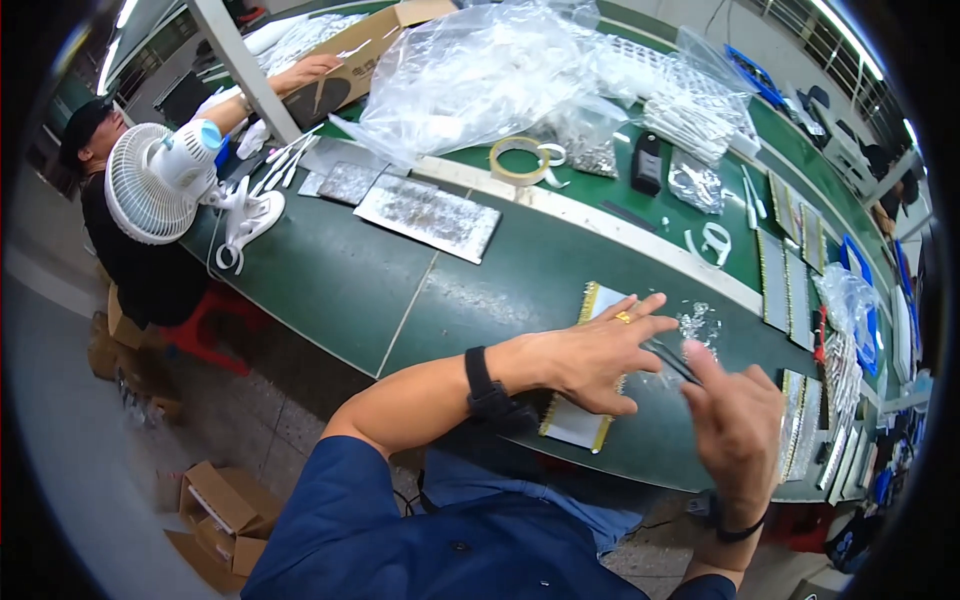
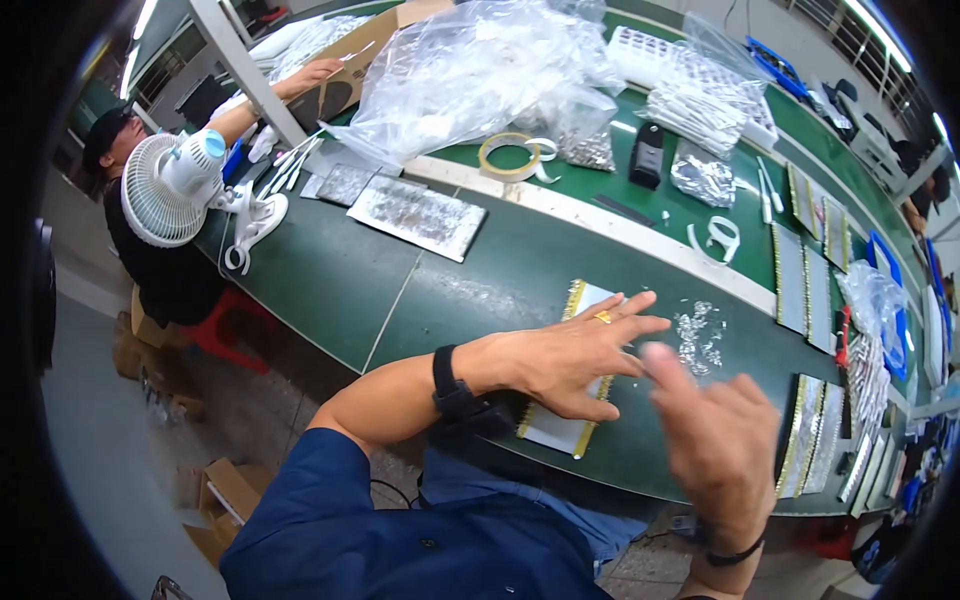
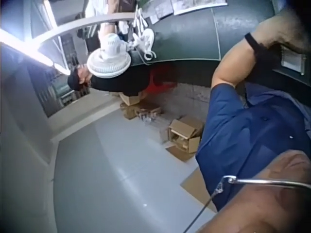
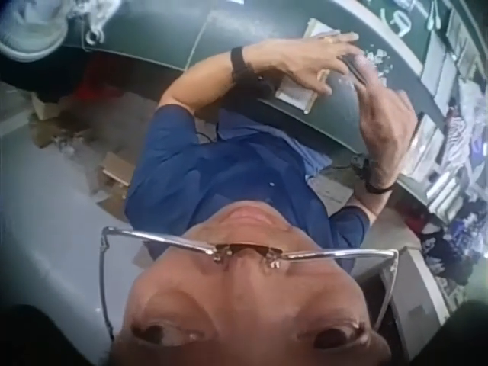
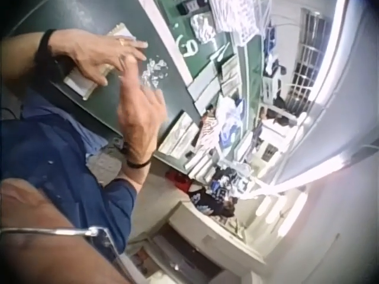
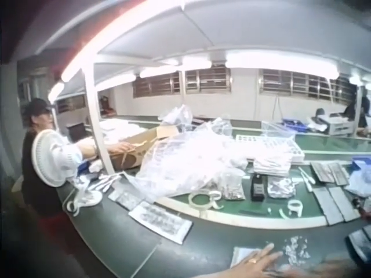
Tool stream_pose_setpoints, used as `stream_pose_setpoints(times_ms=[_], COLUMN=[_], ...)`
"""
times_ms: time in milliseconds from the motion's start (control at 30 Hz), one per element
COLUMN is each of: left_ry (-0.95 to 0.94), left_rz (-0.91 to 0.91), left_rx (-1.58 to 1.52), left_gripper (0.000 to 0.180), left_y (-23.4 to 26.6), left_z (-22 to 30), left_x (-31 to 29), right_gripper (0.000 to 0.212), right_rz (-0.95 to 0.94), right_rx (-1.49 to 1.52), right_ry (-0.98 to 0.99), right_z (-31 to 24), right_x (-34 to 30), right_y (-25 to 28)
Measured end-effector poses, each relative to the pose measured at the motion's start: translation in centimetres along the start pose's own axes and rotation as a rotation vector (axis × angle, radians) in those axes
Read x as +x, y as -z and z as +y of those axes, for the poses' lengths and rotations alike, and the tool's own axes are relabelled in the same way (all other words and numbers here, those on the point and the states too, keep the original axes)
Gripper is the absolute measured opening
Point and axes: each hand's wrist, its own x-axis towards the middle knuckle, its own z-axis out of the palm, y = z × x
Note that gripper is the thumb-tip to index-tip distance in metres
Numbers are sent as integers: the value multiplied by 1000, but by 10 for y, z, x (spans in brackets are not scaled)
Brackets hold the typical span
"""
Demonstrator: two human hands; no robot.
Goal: The person uses tweezers to pick up small components and place them onto the pins of a circuit board. After populating the pins, the person uses the tweezers to press down and secure each component before setting the board aside.
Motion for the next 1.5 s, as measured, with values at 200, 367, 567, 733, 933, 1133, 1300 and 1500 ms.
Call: stream_pose_setpoints(times_ms=[200,367,567,733,933,1133,1300,1500], left_ry=[-38,-74,-62,-48,-109,-76,-150,-359], left_rz=[78,61,59,77,103,162,412,748], left_rx=[18,-20,-4,27,20,12,90,429], left_gripper=[47,38,36,33,32,30,26,29], left_y=[5,9,13,13,15,23,47,94], left_z=[-9,-12,-5,-7,-3,-2,16,170], left_x=[1,4,-1,3,15,7,6,-32], right_gripper=[47,37,30,24,7,16,13,43], right_rz=[-7,65,-26,-53,37,1004,1194,1172], right_rx=[319,410,477,541,281,496,585,635], right_ry=[418,424,247,221,192,-364,23,363], right_z=[-66,-82,-83,-75,-59,-49,-74,-77], right_x=[52,56,25,16,12,-8,-25,-54], right_y=[9,3,14,22,36,28,61,64])
